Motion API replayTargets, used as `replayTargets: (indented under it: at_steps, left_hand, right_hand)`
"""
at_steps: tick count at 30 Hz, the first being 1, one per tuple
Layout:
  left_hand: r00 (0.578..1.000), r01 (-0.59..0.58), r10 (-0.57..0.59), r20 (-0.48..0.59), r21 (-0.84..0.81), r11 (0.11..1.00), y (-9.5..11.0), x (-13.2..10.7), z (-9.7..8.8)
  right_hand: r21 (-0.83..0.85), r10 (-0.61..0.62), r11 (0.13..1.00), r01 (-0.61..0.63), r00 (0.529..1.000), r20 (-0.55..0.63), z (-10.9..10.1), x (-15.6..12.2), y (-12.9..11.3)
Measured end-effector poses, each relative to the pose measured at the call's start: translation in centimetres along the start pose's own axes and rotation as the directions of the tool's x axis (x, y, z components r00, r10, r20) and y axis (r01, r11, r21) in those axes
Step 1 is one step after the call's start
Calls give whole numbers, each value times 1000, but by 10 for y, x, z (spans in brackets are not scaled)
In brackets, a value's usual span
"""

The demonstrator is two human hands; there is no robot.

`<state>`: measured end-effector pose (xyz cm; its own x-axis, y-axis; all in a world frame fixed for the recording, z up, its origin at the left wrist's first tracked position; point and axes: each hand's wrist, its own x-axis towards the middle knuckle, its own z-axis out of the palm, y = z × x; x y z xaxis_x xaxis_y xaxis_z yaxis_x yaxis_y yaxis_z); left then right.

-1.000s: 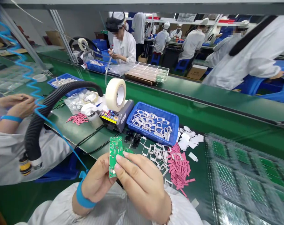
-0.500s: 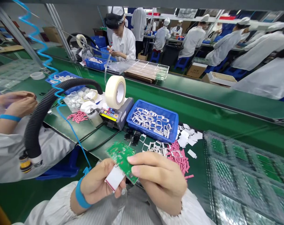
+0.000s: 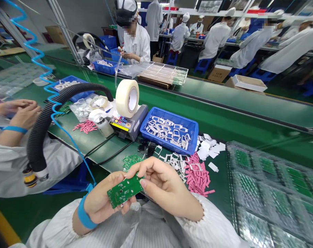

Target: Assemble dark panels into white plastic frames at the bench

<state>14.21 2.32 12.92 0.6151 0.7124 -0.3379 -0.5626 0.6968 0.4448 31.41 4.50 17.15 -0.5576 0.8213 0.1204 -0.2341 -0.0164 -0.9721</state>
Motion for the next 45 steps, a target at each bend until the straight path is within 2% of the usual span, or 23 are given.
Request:
replayTargets:
  at_steps: [5, 11, 17, 24, 30, 31, 33, 35, 36, 38, 41, 43, 45]
  left_hand:
    - [1000, 0, 2, -26, 69, 998, 1, -2, 0]
    - [1000, -17, 19, -17, 130, 991, 1, -3, -3]
    - [1000, 20, -21, 14, 53, 998, -4, 0, -13]
    - [997, 55, -57, 52, 38, 998, -1, 3, -22]
    - [988, 50, -53, 146, 19, 999, -19, 11, -40]
    - [987, 34, -35, 154, 10, 999, -21, 16, -44]
    - [993, 2, -4, 117, 15, 1000, -21, 27, -47]
    - [999, -14, 13, 53, 10, 1000, -17, 38, -45]
    - [999, -28, 27, 26, 4, 1000, -16, 43, -42]
    - [996, -87, 87, 19, 4, 996, -15, 52, -35]
    - [986, -163, 162, 43, 23, 986, -20, 63, -24]
    - [983, -185, 185, 12, 26, 982, -26, 67, -17]
    - [979, -198, 199, -35, 32, 980, -28, 69, -9]
  right_hand:
    - [58, 29, 998, -28, 999, -26, -2, 4, 4]
    - [-46, 71, 996, -71, 997, -1, -8, 8, 3]
    - [-124, 66, 991, -48, 986, 151, -18, 14, 1]
    - [-42, 35, 999, -29, 989, 146, -21, 18, 13]
    - [-176, 17, 984, 22, 977, 215, -28, 21, 10]
    - [-242, 31, 970, 15, 982, 185, -30, 22, 10]
    - [-450, 20, 893, -18, 1000, -1, -31, 23, 11]
    - [-668, -68, 737, -103, 972, -225, -28, 21, 12]
    - [-743, -97, 651, -156, 954, -285, -25, 19, 13]
    - [-834, -78, 509, -215, 953, -293, -18, 12, 15]
    - [-898, -25, 380, -221, 968, -249, -12, 1, 20]
    - [-909, -36, 354, -222, 967, -251, -11, -6, 22]
    - [-900, -40, 374, -224, 966, -257, -16, -10, 19]
